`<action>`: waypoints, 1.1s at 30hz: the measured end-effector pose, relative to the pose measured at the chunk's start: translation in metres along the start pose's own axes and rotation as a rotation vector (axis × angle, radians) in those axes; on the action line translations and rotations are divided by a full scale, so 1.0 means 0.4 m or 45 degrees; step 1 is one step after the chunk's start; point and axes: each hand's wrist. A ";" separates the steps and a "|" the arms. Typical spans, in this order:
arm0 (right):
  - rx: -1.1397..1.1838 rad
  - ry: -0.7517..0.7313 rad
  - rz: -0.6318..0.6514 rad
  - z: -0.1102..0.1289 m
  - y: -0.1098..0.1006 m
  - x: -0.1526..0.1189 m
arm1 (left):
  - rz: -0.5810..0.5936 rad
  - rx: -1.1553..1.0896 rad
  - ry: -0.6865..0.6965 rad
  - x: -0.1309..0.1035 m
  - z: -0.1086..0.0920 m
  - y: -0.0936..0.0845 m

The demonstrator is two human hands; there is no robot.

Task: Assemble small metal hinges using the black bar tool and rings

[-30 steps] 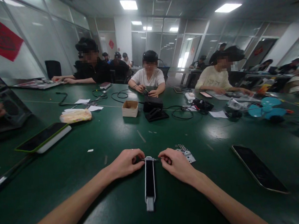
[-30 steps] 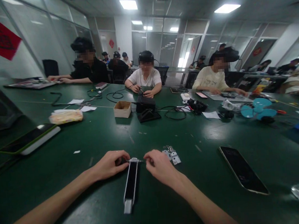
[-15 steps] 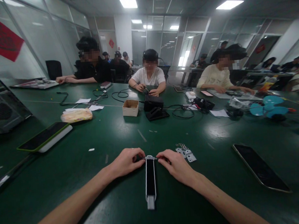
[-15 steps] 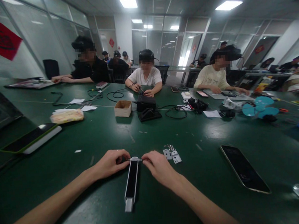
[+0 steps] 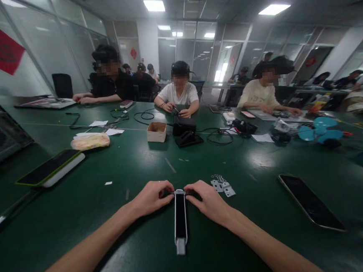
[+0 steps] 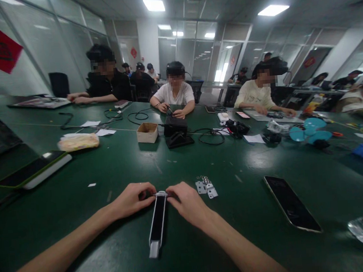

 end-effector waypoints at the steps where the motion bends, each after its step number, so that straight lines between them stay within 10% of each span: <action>1: -0.055 -0.051 0.032 -0.004 -0.016 -0.003 | 0.001 0.010 -0.006 -0.001 -0.002 -0.002; 11: -0.480 0.412 0.240 -0.179 -0.257 -0.081 | 0.029 0.031 -0.010 -0.001 -0.011 -0.016; 33: -0.365 0.645 0.605 -0.216 -0.220 0.015 | -0.018 0.156 0.139 -0.006 -0.009 -0.027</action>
Point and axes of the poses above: each hand's wrist, its own x-axis towards the middle knuckle, its own y-axis out of the palm, z = x × y, and after that the axes turned 13 degrees about -y, right-handed
